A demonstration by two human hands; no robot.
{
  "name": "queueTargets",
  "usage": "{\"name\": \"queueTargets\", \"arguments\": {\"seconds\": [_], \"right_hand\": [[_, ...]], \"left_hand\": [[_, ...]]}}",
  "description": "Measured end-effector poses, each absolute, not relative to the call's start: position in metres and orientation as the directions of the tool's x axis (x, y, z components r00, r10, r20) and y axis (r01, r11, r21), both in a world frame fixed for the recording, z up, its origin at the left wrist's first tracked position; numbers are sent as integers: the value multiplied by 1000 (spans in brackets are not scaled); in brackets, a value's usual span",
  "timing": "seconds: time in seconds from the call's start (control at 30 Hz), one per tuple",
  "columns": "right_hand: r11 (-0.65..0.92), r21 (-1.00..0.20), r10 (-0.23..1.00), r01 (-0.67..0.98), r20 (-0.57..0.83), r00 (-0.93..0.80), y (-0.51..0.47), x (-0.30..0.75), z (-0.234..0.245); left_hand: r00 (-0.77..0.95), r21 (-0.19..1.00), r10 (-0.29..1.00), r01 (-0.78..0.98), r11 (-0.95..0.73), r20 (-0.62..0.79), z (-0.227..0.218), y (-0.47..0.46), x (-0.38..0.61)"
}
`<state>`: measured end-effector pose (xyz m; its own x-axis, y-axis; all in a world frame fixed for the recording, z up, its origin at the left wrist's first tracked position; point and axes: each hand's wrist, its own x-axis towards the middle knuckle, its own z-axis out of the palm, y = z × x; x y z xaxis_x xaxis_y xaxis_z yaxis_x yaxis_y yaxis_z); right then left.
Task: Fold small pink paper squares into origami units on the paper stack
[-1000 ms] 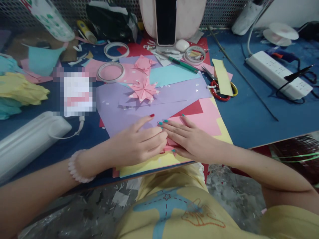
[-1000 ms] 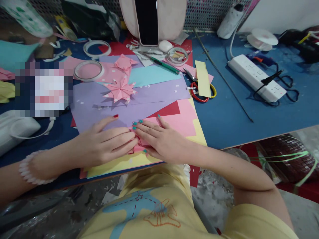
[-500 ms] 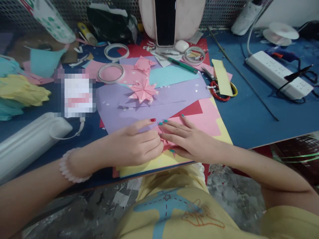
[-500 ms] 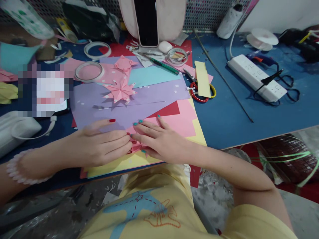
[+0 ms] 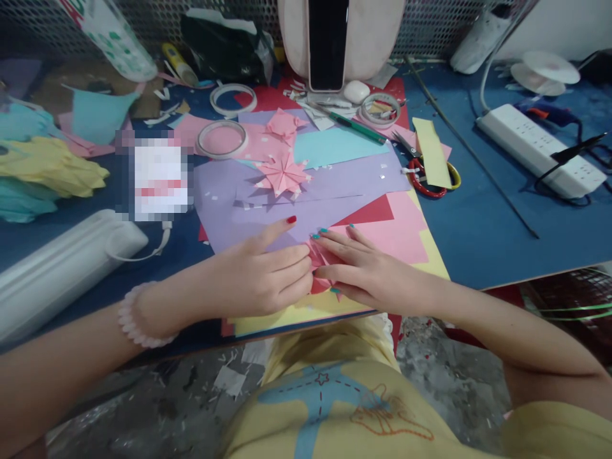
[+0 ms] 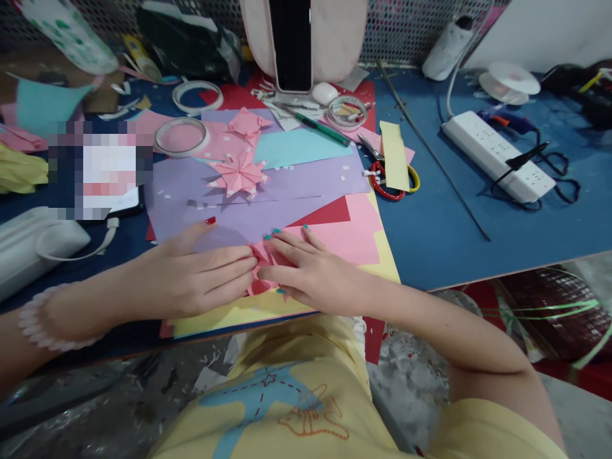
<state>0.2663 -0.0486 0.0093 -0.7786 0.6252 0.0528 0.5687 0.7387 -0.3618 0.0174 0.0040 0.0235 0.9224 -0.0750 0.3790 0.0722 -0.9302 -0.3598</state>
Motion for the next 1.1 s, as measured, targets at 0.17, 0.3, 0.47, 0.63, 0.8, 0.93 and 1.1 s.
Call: {"name": "queueTargets", "arguments": {"seconds": [0.17,0.3,0.47,0.63,0.8,0.93,1.1], "right_hand": [[693,-444,634,568,1,-773,-47,269,12],[654,-495,638,573,-47,-769,-47,269,14],[631,-535,634,561,-61,-771,-45,269,15],[610,-588,623,531,-58,-780,-44,273,16],[600,-615,616,511,-51,-786,-43,276,19],[537,-659,703,526,5,-711,-46,275,16],[604,-573,731,555,120,-672,-48,270,5]], "left_hand": [[909,-299,-63,70,-952,412,14,10,14],[920,-228,-34,61,-972,391,12,12,15],[901,-197,-12,81,-977,433,10,12,18],[859,-178,36,147,-973,511,7,10,21],[851,-90,98,168,-982,516,4,7,23],[874,-97,113,179,-979,472,4,2,21],[904,-152,110,188,-970,413,4,-10,15]]}}
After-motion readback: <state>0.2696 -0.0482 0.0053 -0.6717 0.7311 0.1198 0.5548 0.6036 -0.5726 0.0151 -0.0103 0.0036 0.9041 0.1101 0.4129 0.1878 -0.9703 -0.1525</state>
